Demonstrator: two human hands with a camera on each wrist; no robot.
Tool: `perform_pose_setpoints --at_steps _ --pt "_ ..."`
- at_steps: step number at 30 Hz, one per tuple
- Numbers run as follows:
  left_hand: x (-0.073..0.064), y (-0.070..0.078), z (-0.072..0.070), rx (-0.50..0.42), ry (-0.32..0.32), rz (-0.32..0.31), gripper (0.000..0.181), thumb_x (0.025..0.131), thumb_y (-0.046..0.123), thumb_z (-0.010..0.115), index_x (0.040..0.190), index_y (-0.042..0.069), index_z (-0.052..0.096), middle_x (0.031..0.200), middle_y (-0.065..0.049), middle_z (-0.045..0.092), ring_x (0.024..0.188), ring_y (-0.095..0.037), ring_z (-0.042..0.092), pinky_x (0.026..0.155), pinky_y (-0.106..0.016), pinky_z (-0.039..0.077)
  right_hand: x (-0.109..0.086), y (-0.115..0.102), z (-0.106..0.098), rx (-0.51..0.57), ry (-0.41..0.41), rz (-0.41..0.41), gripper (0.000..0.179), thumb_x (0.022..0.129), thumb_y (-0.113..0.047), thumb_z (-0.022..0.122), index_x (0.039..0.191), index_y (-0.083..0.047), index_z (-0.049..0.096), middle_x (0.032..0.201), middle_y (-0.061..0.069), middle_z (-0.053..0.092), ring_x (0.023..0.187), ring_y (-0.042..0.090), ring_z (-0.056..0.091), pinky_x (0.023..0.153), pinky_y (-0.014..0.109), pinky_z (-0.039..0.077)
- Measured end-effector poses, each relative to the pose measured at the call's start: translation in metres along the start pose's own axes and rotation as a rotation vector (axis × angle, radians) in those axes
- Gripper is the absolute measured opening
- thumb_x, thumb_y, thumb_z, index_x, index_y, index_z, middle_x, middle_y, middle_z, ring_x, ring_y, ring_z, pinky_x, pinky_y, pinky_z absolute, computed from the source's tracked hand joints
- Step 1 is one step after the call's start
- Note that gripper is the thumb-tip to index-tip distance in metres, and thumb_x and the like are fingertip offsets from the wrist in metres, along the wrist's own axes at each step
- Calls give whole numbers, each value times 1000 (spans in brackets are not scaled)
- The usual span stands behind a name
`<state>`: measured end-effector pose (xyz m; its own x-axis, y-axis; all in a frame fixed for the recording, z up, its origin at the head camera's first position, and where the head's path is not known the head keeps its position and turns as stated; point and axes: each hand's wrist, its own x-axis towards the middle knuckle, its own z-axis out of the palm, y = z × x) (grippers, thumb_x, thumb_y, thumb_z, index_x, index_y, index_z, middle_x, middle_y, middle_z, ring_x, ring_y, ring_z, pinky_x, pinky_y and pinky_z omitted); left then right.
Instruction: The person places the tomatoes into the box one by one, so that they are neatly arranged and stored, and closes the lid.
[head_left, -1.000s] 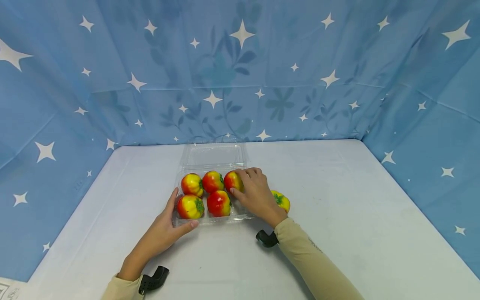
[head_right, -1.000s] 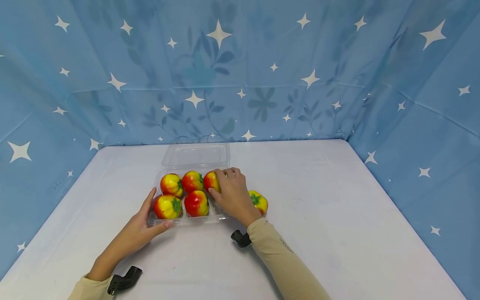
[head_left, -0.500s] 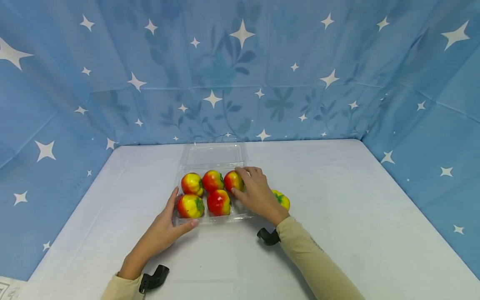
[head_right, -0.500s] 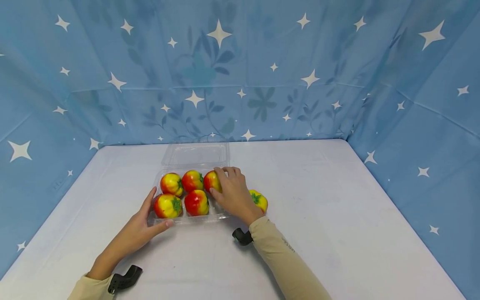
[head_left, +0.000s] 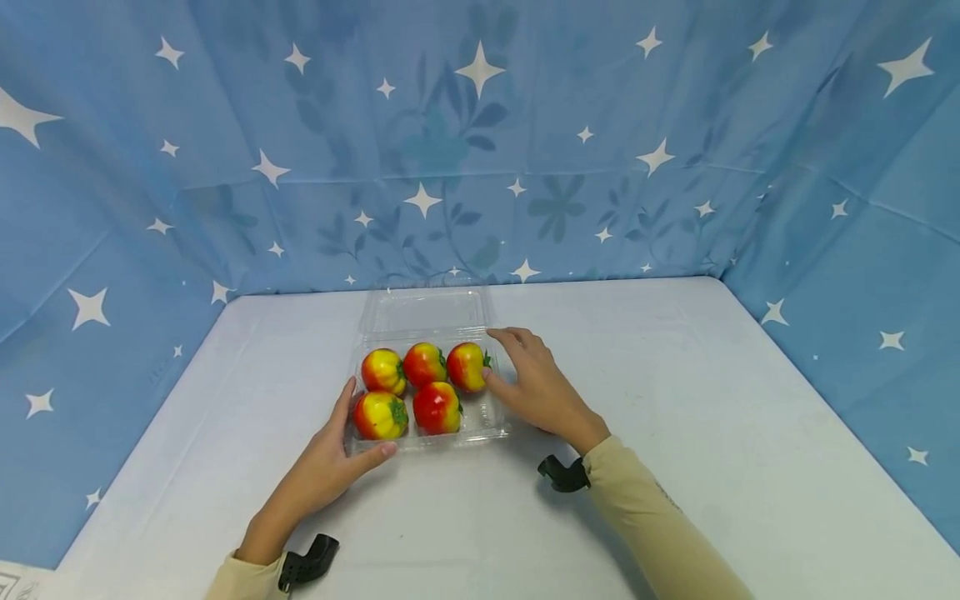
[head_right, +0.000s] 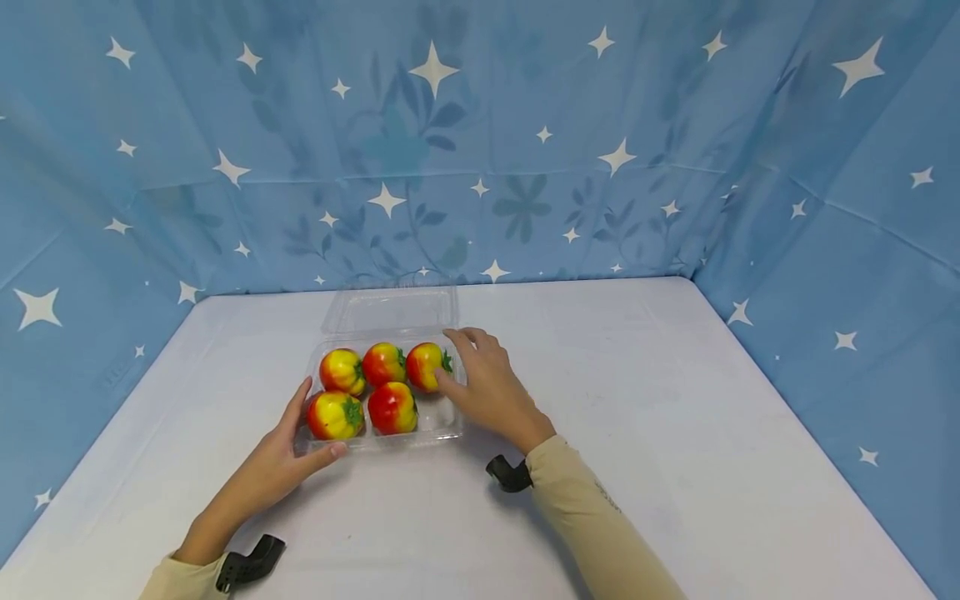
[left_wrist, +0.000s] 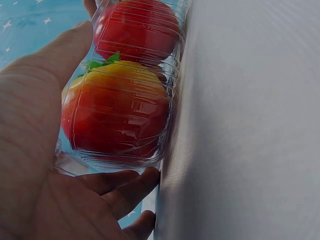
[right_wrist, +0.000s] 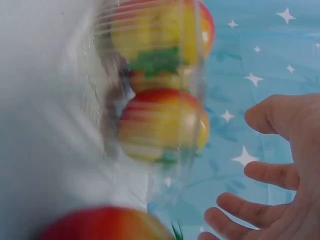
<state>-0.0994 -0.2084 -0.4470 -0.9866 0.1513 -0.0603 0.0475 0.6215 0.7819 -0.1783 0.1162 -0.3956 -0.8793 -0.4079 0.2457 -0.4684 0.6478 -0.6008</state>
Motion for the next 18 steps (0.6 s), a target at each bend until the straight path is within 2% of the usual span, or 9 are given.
perform_pose_setpoints --at_steps 5,10,14,18 --pt "0 1 0 0 0 -2 117 97 51 77 173 14 -3 176 -24 10 158 -51 17 121 -70 19 -11 8 -17 -11 16 1 58 102 -21 63 156 -3 52 156 21 47 141 43 46 118 64 39" --pt "-1 1 -1 -3 -5 -4 117 97 51 77 173 14 -4 176 -25 10 158 -51 17 121 -70 19 -24 20 -30 -46 -5 48 59 99 -20 64 154 -3 53 149 21 52 133 41 52 112 62 44" --pt "-1 2 -1 -1 1 -8 117 97 51 77 173 15 -4 176 -25 10 158 -51 17 121 -71 19 -31 28 -35 -132 -78 80 65 94 -27 72 153 -5 55 141 21 56 122 40 56 104 59 51" --pt "-1 1 1 -6 2 1 117 97 51 77 174 16 -4 176 -24 11 158 -51 17 121 -71 19 -37 35 -33 -250 -118 52 66 90 -34 79 146 -3 61 128 21 60 107 36 59 93 54 55"
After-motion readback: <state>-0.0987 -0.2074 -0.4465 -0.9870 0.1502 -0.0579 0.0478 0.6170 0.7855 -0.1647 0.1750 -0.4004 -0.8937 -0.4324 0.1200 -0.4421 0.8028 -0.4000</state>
